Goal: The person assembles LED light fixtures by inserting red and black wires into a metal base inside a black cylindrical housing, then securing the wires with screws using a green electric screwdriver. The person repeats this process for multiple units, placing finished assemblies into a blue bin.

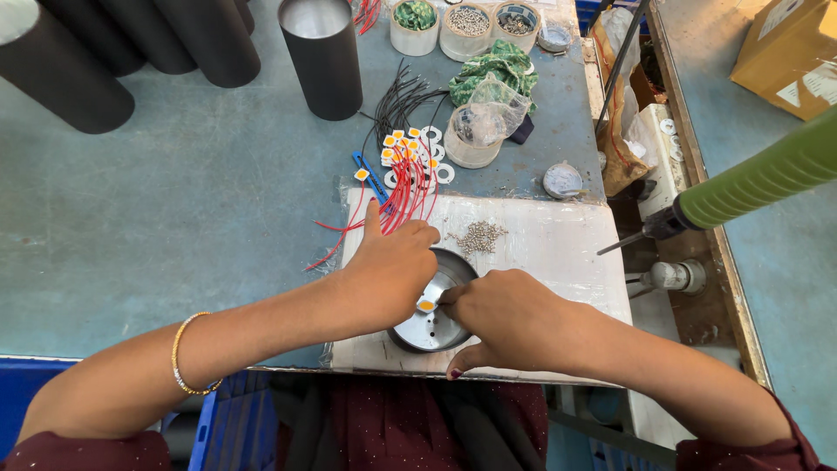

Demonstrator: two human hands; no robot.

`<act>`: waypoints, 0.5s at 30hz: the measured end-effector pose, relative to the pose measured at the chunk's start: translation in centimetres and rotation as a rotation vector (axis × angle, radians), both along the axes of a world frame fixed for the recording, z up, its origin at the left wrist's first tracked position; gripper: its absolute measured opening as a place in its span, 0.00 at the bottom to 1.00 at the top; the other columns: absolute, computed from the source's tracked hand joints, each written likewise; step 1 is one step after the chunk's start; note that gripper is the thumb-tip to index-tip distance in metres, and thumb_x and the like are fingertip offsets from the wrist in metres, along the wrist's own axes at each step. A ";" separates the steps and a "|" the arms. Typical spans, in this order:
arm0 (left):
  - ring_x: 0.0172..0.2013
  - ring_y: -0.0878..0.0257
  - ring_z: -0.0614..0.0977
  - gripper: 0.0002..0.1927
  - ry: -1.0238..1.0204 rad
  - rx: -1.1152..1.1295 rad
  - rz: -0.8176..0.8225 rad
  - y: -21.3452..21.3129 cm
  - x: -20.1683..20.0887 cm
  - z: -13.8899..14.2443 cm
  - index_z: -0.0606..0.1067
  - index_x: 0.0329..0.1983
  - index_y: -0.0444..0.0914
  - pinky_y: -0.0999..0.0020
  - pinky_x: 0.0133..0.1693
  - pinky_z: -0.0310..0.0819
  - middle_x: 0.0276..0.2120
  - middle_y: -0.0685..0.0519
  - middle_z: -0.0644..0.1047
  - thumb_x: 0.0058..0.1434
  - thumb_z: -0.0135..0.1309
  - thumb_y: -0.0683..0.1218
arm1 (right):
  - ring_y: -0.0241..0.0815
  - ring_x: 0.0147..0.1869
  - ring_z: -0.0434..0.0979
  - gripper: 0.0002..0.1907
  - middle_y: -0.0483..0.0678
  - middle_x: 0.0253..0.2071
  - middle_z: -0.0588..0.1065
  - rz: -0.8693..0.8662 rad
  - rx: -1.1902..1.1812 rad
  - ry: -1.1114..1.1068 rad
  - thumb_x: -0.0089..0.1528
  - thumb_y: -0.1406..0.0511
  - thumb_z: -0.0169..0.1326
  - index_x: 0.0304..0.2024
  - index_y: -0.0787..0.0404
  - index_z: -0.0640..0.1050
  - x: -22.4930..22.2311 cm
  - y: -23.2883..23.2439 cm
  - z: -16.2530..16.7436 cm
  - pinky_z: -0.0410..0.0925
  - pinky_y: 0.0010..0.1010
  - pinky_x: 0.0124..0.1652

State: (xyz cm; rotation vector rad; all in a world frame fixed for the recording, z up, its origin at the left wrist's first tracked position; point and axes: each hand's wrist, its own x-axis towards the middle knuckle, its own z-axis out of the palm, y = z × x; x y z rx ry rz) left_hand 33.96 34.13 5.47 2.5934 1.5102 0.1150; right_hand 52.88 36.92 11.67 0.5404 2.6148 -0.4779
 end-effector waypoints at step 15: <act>0.58 0.46 0.67 0.10 0.043 0.065 0.036 -0.8 1.1 0.3 0.82 0.27 0.34 0.11 0.54 0.42 0.53 0.45 0.69 0.41 0.63 0.42 | 0.58 0.45 0.79 0.39 0.51 0.63 0.72 -0.014 -0.032 -0.066 0.54 0.50 0.63 0.60 0.65 0.73 0.3 -0.5 1.8 0.71 0.47 0.42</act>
